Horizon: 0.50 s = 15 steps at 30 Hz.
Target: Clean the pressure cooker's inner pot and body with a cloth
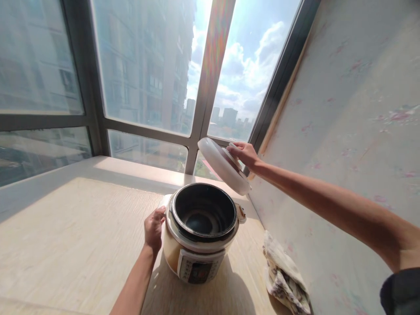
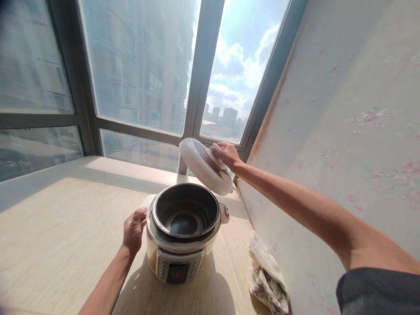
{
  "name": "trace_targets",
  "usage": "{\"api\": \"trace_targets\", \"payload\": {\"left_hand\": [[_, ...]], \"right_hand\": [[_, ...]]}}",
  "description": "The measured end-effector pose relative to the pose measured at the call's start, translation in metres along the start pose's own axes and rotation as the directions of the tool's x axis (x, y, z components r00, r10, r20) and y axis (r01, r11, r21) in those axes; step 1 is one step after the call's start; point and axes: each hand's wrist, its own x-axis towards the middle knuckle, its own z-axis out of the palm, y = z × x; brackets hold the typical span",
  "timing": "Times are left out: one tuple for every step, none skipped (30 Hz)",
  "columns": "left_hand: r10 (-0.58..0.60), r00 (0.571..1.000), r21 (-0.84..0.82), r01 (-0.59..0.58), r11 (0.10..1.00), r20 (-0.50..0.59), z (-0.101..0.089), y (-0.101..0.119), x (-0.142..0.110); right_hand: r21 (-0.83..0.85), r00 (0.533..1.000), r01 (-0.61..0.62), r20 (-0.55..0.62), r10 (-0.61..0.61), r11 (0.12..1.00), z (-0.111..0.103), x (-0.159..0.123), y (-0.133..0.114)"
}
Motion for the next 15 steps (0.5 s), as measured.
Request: {"api": "trace_targets", "payload": {"left_hand": [[-0.004,1.000,0.003,0.004,1.000,-0.010,-0.003,0.000,-0.001],[-0.006,1.000,0.013,0.006,1.000,-0.014,-0.006,0.000,-0.002],[-0.005,1.000,0.025,0.006,1.000,-0.014,-0.009,0.001,-0.004],[-0.008,1.000,0.036,0.008,0.999,-0.011,-0.011,0.003,-0.007],[-0.013,1.000,0.040,0.013,0.999,-0.007,-0.013,0.005,-0.011],[-0.015,1.000,0.041,0.016,0.999,-0.009,-0.014,0.008,-0.014],[-0.013,1.000,0.044,0.013,0.999,-0.017,-0.015,0.010,-0.018],[0.002,1.000,0.057,0.000,0.998,-0.030,-0.016,0.012,-0.021],[0.031,0.999,0.079,-0.027,0.997,-0.042,-0.016,0.014,-0.024],[0.077,0.995,0.109,-0.070,0.992,-0.057,-0.016,0.015,-0.026],[0.136,0.988,0.145,-0.125,0.981,-0.070,-0.016,0.015,-0.028],[0.198,0.977,0.182,-0.181,0.967,-0.079,-0.017,0.015,-0.028],[0.254,0.964,0.216,-0.231,0.949,-0.084,-0.018,0.015,-0.028],[0.300,0.950,0.247,-0.271,0.930,-0.089,-0.020,0.014,-0.028],[0.336,0.936,0.268,-0.299,0.916,-0.103,-0.023,0.012,-0.027]], "right_hand": [[-0.031,1.000,-0.005,-0.016,0.004,1.000,-0.004,0.007,0.002],[-0.068,0.999,-0.015,-0.037,0.013,0.998,-0.007,0.013,0.004],[-0.111,0.998,-0.034,-0.062,0.027,0.993,-0.009,0.018,0.008],[-0.155,0.995,-0.055,-0.087,0.042,0.986,-0.009,0.023,0.012],[-0.200,0.993,-0.076,-0.107,0.055,0.977,-0.009,0.027,0.017],[-0.248,0.990,-0.094,-0.125,0.064,0.964,-0.008,0.030,0.022],[-0.297,0.988,-0.108,-0.140,0.069,0.949,-0.007,0.033,0.028],[-0.349,0.986,-0.120,-0.149,0.072,0.930,-0.005,0.036,0.034],[-0.397,0.985,-0.131,-0.153,0.075,0.908,-0.003,0.039,0.040],[-0.440,0.985,-0.141,-0.153,0.081,0.887,0.000,0.041,0.047],[-0.482,0.985,-0.152,-0.146,0.092,0.863,0.003,0.043,0.053],[-0.518,0.985,-0.160,-0.134,0.105,0.840,0.007,0.045,0.060],[-0.547,0.986,-0.166,-0.118,0.121,0.820,0.011,0.047,0.067],[-0.567,0.985,-0.172,-0.103,0.138,0.805,0.015,0.047,0.074],[-0.581,0.984,-0.178,-0.090,0.154,0.794,0.019,0.048,0.081]]}}
